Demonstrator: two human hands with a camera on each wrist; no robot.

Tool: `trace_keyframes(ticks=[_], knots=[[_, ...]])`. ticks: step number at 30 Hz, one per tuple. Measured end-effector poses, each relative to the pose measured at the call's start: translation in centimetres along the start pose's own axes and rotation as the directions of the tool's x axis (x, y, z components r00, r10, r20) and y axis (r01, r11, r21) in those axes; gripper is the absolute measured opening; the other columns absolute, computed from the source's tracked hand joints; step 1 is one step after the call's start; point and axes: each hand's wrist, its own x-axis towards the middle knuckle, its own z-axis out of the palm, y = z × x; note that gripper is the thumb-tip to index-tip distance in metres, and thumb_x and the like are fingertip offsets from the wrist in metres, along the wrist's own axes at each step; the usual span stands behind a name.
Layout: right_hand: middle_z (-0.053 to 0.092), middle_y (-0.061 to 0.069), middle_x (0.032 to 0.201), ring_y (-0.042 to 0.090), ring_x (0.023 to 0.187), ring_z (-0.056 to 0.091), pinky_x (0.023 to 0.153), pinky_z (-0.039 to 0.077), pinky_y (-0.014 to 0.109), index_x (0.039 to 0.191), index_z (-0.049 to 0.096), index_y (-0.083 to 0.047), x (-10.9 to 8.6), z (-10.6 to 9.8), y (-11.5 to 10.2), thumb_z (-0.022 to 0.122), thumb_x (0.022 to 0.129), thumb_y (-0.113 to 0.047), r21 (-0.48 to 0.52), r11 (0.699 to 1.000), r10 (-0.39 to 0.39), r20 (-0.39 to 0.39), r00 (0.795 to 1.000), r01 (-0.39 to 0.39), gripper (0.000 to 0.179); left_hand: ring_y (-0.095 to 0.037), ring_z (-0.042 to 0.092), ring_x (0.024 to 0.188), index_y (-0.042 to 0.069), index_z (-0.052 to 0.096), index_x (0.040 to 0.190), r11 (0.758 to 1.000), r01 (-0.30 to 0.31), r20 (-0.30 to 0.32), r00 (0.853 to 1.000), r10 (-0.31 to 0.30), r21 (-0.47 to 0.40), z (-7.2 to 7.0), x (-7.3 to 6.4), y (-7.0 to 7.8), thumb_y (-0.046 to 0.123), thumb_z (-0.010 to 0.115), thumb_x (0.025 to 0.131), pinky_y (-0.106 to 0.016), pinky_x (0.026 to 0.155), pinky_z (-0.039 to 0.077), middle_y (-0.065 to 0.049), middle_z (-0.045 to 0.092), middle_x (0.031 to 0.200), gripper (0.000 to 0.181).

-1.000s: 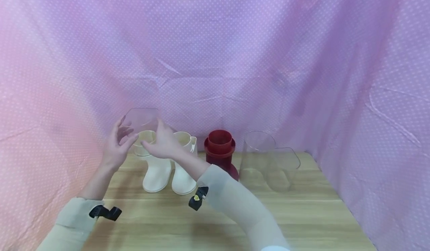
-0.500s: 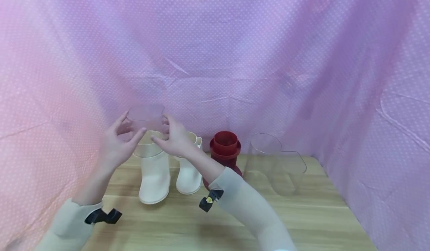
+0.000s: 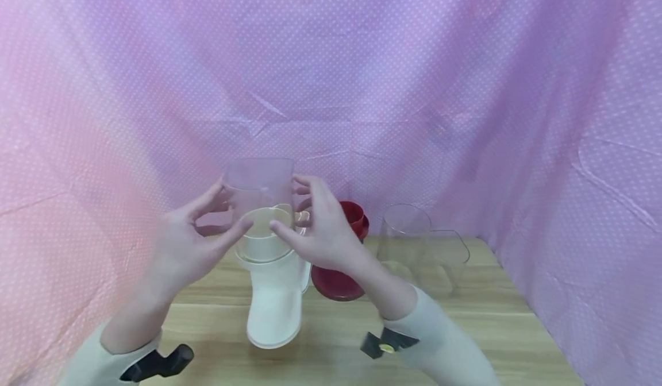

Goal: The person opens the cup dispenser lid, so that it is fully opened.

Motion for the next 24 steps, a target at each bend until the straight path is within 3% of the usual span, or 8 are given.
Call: trace_keyframes(ticks=[4,6,9,15,19,24], knots=[[0.06,0.016,0.136,0.029,0.108,0.069,0.081,0.067,0.032,0.152,0.043,-0.006,-1.8,-2.0,0.2,0.086,0.09,-0.012,-0.055,0.998,-0.02,-0.046,0.999,0.018,0.076,-0.03,0.078,0.11,0.003,0.047,0.157,0.992,-0.101,0.032,0.994,0.104,-0.071,2.0,0.1,0.4,0.015,0.092,0.084,-0.026,0.077,0.066,-0.012,0.077,0.125,0.086],[0.061,0.014,0.134,0.027,0.108,0.068,0.081,0.067,0.032,0.151,0.044,-0.007,-2.8,-2.7,0.6,0.086,0.088,-0.008,-0.078,0.996,-0.036,-0.078,0.996,0.03,0.076,-0.029,0.077,0.112,0.0,0.048,0.156,0.983,-0.161,0.025,0.986,0.164,-0.092,3.1,0.0,0.3,0.014,0.093,0.082,-0.024,0.077,0.065,-0.013,0.077,0.123,0.087],[0.062,0.013,0.131,0.024,0.105,0.067,0.081,0.067,0.03,0.15,0.046,-0.005,-4.5,-3.2,1.4,0.087,0.085,-0.002,-0.12,0.992,-0.052,-0.125,0.991,0.037,0.078,-0.031,0.075,0.113,-0.001,0.048,0.156,0.968,-0.197,0.032,0.978,0.204,-0.154,4.7,-0.4,-0.1,0.01,0.093,0.081,-0.023,0.077,0.065,-0.016,0.074,0.128,0.088],[0.061,0.008,0.132,0.015,0.111,0.064,0.083,0.067,0.029,0.152,0.047,-0.008,-7.2,-3.8,2.9,0.088,0.081,0.003,-0.131,0.991,-0.03,-0.163,0.986,0.008,0.082,-0.034,0.071,0.122,0.001,0.045,0.159,0.946,-0.18,0.09,0.973,0.211,-0.271,7.6,-1.7,-1.2,0.009,0.091,0.083,-0.026,0.083,0.065,-0.016,0.065,0.148,0.089],[0.059,0.006,0.133,0.011,0.112,0.062,0.084,0.067,0.029,0.153,0.047,-0.01,-8.0,-3.8,3.4,0.089,0.081,0.002,-0.144,0.99,-0.014,-0.169,0.986,-0.01,0.084,-0.031,0.072,0.122,0.0,0.045,0.159,0.94,-0.18,0.1,0.971,0.217,-0.289,8.6,-2.2,-2.1,0.01,0.092,0.083,-0.025,0.083,0.065,-0.015,0.066,0.146,0.09],[0.061,0.012,0.127,0.004,0.111,0.061,0.081,0.067,0.032,0.151,0.047,-0.003,-8.6,-3.6,4.3,0.09,0.079,0.002,-0.166,0.986,-0.003,-0.185,0.983,-0.028,0.083,-0.03,0.073,0.12,-0.004,0.048,0.155,0.935,-0.195,0.086,0.97,0.229,-0.297,9.5,-2.4,-3.1,0.011,0.094,0.08,-0.023,0.081,0.064,-0.017,0.067,0.145,0.089]])
